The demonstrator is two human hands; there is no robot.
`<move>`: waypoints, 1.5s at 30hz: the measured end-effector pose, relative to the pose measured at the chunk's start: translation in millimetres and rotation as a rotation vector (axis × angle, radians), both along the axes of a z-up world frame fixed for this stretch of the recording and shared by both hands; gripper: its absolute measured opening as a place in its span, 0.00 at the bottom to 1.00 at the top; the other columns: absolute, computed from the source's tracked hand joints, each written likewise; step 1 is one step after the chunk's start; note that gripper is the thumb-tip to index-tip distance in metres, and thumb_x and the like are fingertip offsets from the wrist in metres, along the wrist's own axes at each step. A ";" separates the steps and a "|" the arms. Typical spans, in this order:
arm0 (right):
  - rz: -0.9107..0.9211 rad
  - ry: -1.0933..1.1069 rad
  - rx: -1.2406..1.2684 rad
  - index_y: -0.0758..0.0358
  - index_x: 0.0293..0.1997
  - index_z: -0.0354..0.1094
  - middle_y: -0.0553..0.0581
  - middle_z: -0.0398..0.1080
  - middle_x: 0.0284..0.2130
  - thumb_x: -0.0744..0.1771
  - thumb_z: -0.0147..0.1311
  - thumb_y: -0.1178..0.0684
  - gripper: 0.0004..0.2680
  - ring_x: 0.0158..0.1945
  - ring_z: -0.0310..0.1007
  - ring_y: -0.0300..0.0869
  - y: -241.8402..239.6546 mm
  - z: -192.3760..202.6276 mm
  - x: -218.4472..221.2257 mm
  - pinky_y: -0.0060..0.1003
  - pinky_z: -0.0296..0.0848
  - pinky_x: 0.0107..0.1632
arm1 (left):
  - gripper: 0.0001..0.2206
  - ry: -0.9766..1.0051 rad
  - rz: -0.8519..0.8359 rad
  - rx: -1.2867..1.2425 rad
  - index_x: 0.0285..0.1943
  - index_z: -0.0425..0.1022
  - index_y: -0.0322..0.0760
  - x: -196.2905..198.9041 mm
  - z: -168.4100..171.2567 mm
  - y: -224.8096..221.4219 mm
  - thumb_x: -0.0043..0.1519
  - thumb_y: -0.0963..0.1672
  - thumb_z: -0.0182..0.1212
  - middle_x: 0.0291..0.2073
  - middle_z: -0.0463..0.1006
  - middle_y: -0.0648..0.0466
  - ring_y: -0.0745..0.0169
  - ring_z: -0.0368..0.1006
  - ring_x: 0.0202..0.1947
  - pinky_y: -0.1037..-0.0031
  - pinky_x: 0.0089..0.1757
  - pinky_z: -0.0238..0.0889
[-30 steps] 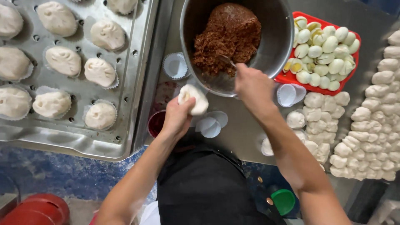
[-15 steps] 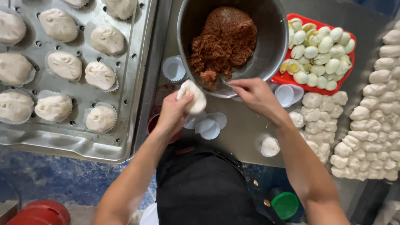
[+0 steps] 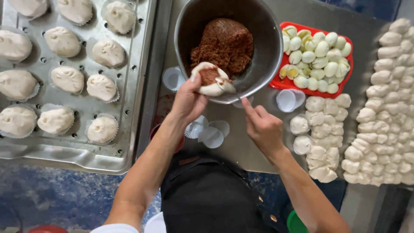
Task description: Prepare and assemble steamed buns by filling dough with meat and eggs.
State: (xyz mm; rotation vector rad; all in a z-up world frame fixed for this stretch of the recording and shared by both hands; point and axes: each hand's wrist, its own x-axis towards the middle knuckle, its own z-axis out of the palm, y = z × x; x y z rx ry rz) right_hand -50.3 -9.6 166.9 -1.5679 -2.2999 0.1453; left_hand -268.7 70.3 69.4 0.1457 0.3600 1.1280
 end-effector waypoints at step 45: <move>-0.381 0.122 -0.300 0.58 0.64 0.69 0.55 0.71 0.23 0.68 0.53 0.58 0.15 0.22 0.70 0.44 -42.6 46.7 -45.1 0.41 0.71 0.26 | 0.19 0.357 -0.006 0.087 0.66 0.67 0.31 -11.4 62.4 -47.0 0.65 0.40 0.62 0.53 0.75 0.49 0.60 0.75 0.52 0.65 0.53 0.74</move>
